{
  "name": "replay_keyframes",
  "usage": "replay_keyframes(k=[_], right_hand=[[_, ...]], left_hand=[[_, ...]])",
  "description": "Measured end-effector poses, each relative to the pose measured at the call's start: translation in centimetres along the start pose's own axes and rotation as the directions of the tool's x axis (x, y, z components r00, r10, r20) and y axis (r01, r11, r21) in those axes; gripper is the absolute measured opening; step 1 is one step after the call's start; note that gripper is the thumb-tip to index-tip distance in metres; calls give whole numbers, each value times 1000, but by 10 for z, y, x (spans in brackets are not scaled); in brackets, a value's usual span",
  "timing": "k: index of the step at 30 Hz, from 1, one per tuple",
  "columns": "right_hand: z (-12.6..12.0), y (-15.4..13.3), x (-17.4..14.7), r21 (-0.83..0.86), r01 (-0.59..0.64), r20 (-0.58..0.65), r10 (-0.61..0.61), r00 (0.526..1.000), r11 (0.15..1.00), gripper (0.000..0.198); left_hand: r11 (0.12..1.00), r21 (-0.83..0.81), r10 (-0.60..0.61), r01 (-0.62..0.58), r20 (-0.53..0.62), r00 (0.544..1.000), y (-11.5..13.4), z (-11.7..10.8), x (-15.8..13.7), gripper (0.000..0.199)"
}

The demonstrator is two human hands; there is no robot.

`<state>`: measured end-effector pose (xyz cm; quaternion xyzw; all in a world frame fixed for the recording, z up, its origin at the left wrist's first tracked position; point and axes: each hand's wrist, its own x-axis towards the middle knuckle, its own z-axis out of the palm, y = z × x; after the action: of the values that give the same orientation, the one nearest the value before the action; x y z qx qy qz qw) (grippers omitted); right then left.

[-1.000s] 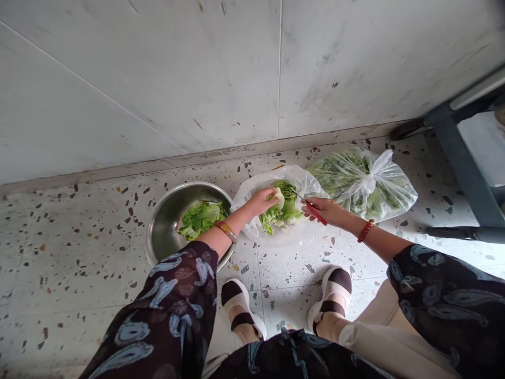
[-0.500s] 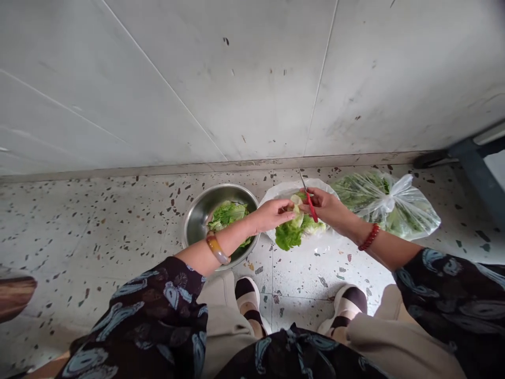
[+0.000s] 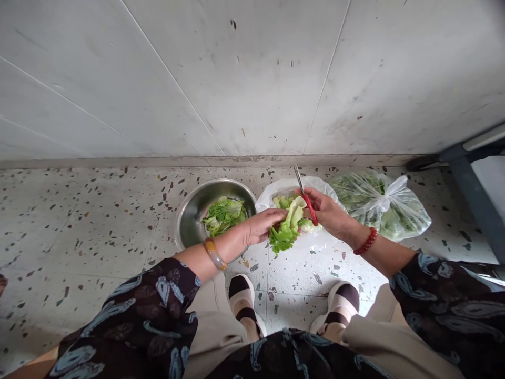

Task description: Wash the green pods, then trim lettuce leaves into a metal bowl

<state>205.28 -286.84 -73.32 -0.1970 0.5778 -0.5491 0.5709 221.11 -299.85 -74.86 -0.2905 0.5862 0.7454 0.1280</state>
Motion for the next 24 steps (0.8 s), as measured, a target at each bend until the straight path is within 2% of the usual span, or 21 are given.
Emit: replay_keyframes(k=[3,5,9,12,16,19,24], right_hand=[[-1,2,2,-58,36,-11,-37,999,998,74],[-7,5,2,-115,32,-38,-36,999,993,73],[-30,12,-5,-250,-75,-45,66,997,965,69],[-45,19,-15,-350,-108,86,146,986,931,69],[-47,30,-26,-427,-84,257,210,943,900,76],[-42,37,-26,-424,-82,261,209,942,902,78],[-42,42,-24,-428,-55,234,170,957,902,66]], left_hand=[[950,-282,-122,137,70,990,0,6,2,27],[932,-331,-145,147,31,989,2,3,0,25],[963,-259,-99,77,-72,992,3,-8,-5,27],[980,-195,-59,32,-135,989,-1,-10,-6,25],[985,-171,-35,5,-170,985,-6,-5,0,25],[990,-139,-33,11,-156,987,-8,1,4,27],[996,-83,-32,24,-101,994,-14,10,9,33]])
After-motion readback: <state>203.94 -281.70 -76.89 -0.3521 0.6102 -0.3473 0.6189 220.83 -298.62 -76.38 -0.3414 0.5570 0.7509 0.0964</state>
